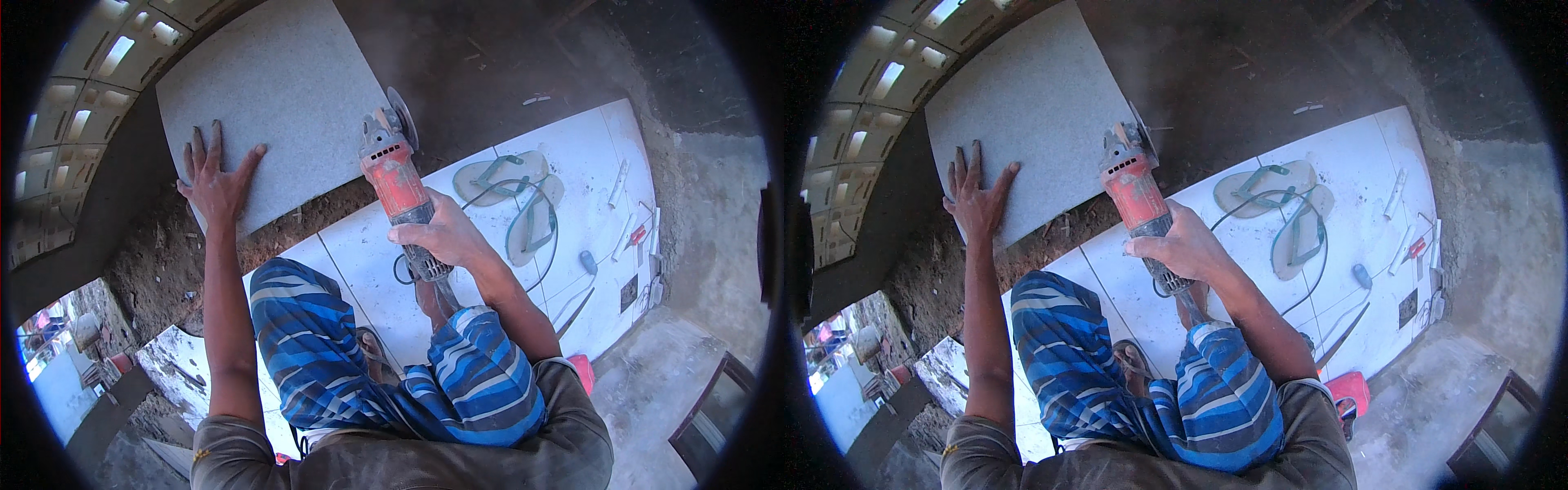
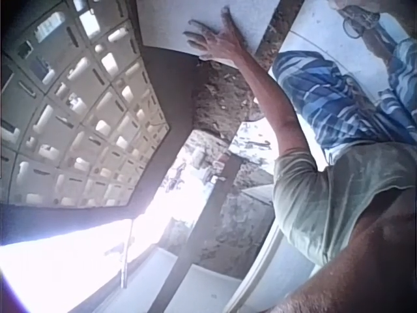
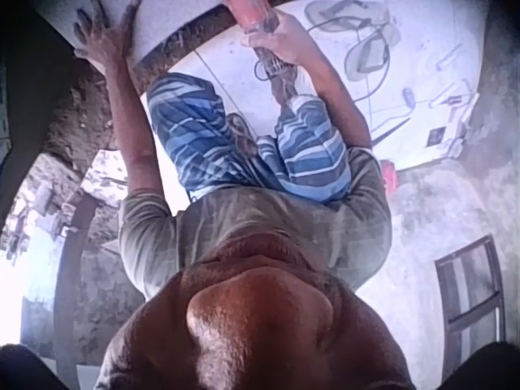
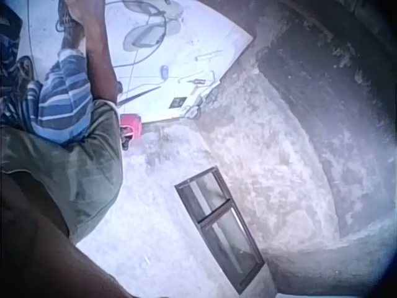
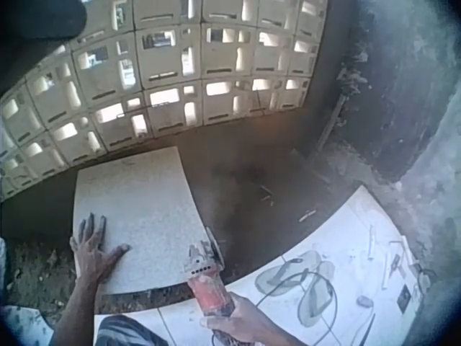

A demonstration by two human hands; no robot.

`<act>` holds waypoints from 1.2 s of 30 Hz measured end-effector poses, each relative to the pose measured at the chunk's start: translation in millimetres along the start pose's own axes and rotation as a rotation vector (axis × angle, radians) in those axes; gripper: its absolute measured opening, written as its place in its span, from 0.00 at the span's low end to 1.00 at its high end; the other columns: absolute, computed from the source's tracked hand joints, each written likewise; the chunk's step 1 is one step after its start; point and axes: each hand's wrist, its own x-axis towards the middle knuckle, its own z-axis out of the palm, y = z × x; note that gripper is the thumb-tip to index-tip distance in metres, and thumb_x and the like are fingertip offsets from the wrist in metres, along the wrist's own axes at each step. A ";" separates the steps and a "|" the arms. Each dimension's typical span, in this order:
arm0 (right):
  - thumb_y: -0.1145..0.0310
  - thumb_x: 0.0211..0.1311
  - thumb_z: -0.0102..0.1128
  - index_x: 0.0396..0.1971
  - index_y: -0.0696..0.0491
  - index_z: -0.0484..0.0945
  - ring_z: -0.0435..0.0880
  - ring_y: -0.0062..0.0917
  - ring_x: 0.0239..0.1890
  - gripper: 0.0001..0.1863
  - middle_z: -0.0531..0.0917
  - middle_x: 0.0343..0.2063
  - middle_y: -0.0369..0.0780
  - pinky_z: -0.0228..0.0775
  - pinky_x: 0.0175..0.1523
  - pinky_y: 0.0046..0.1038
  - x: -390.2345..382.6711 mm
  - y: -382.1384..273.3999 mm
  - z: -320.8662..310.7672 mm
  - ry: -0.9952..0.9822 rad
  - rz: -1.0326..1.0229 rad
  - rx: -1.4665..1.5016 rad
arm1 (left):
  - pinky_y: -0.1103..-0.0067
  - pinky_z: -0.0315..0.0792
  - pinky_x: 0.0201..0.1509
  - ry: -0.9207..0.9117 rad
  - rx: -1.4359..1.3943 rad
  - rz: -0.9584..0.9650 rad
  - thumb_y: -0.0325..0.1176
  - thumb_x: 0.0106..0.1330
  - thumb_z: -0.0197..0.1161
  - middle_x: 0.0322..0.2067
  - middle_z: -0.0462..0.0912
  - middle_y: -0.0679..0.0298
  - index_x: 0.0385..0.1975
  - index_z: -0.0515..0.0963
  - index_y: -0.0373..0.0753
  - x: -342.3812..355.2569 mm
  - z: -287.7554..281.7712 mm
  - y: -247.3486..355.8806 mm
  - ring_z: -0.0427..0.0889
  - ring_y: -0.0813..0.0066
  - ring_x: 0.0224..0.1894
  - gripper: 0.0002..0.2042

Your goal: Cutting tiles with an angle grinder and placing them onto a prepared wet-cement floor base.

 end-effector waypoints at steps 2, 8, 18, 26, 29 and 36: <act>0.51 0.51 0.74 0.41 0.54 0.79 0.80 0.23 0.35 0.25 0.82 0.32 0.36 0.72 0.45 0.28 -1.4 2.0 0.4 -0.004 0.002 0.002 | 0.34 0.38 0.76 0.017 0.001 0.013 0.81 0.54 0.60 0.80 0.54 0.63 0.76 0.64 0.64 0.6 0.7 -0.6 0.49 0.57 0.82 0.49; 0.51 0.49 0.74 0.45 0.57 0.80 0.83 0.29 0.37 0.29 0.84 0.35 0.42 0.74 0.49 0.31 -5.3 1.7 1.3 -0.011 0.013 0.002 | 0.33 0.39 0.76 0.023 -0.009 0.013 0.81 0.54 0.59 0.79 0.55 0.63 0.75 0.65 0.63 0.6 1.6 -0.8 0.50 0.56 0.81 0.49; 0.49 0.51 0.73 0.40 0.54 0.79 0.81 0.23 0.33 0.25 0.82 0.30 0.37 0.73 0.43 0.28 -11.6 5.2 4.1 0.020 -0.014 -0.003 | 0.31 0.37 0.75 0.043 -0.037 0.024 0.84 0.51 0.58 0.79 0.55 0.62 0.75 0.66 0.62 0.9 8.1 -5.8 0.48 0.55 0.82 0.51; 0.53 0.50 0.74 0.45 0.58 0.79 0.83 0.26 0.35 0.29 0.85 0.33 0.41 0.74 0.47 0.29 -14.6 0.2 1.1 0.004 0.032 0.028 | 0.33 0.38 0.76 0.037 -0.013 0.014 0.80 0.55 0.60 0.79 0.57 0.62 0.76 0.65 0.60 2.2 5.2 -0.4 0.50 0.54 0.81 0.49; 0.55 0.50 0.75 0.47 0.59 0.79 0.83 0.24 0.36 0.29 0.84 0.33 0.40 0.75 0.47 0.29 -14.1 0.0 1.1 0.032 -0.030 0.029 | 0.32 0.38 0.75 0.080 -0.018 0.009 0.73 0.60 0.63 0.78 0.60 0.60 0.74 0.67 0.55 -2.5 -0.8 7.5 0.53 0.54 0.80 0.45; 0.59 0.54 0.73 0.56 0.60 0.76 0.84 0.23 0.42 0.32 0.85 0.41 0.39 0.76 0.52 0.29 -22.8 -1.1 -10.3 0.222 -0.249 0.315 | 0.65 0.59 0.76 -0.455 -1.454 0.212 0.41 0.73 0.63 0.77 0.59 0.49 0.80 0.51 0.36 -143.3 -59.0 191.7 0.66 0.56 0.74 0.40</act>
